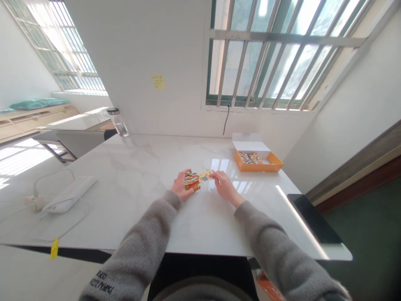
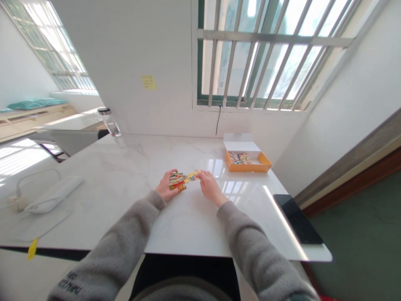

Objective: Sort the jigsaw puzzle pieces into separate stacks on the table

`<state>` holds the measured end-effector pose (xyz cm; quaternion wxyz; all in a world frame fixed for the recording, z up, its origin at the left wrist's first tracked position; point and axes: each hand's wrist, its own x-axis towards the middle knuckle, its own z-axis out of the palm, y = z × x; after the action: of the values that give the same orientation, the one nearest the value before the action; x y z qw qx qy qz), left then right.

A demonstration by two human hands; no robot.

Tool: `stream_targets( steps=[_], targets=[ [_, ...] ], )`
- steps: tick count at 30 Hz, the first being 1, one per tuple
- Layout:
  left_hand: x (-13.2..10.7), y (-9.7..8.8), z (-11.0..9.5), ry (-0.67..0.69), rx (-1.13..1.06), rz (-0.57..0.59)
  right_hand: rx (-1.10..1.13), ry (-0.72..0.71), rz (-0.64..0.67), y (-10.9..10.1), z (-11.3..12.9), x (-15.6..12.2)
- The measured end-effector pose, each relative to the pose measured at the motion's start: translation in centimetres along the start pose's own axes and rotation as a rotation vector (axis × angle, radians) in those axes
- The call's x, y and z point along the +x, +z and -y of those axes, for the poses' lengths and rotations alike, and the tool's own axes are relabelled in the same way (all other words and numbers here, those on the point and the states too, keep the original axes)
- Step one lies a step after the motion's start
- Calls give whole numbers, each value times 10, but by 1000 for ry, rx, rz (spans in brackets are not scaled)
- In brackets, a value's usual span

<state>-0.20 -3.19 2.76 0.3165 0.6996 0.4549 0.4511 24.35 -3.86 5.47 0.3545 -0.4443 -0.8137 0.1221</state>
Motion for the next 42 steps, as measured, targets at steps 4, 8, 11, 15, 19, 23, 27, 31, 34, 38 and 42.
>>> stream_targets(
  steps=[4, 8, 11, 15, 19, 23, 27, 31, 34, 38, 42],
  targets=[
    [10, -20, 13, -72, -62, -132, -184, 88, 79, 9, -28, 20],
    [12, -24, 20, -112, -26, -189, -235, 107, 164, 16, -33, 32],
    [12, -22, 21, -116, -54, -166, -243, 136, 229, 16, -34, 38],
    [12, -21, 20, -135, -90, -149, -268, 205, 311, 9, -35, 36],
    [13, -21, 19, -148, -124, -117, -249, 206, 359, -2, -32, 27],
    [13, -21, 20, -168, -68, -119, -193, 178, 420, -16, -30, 19],
    [13, -22, 23, -150, -44, -94, -142, 152, 480, -24, -30, 13],
    [13, -21, 25, -114, -41, -68, -213, 195, 356, -11, -20, 10],
    [14, -21, 27, -91, -34, -68, -264, 179, 318, 2, -11, 10],
    [14, -22, 28, -85, 76, -72, -216, 157, 351, 7, -9, 10],
    [12, -24, 27, -66, 165, -18, -106, 44, 337, 6, -9, 7]
  ],
)
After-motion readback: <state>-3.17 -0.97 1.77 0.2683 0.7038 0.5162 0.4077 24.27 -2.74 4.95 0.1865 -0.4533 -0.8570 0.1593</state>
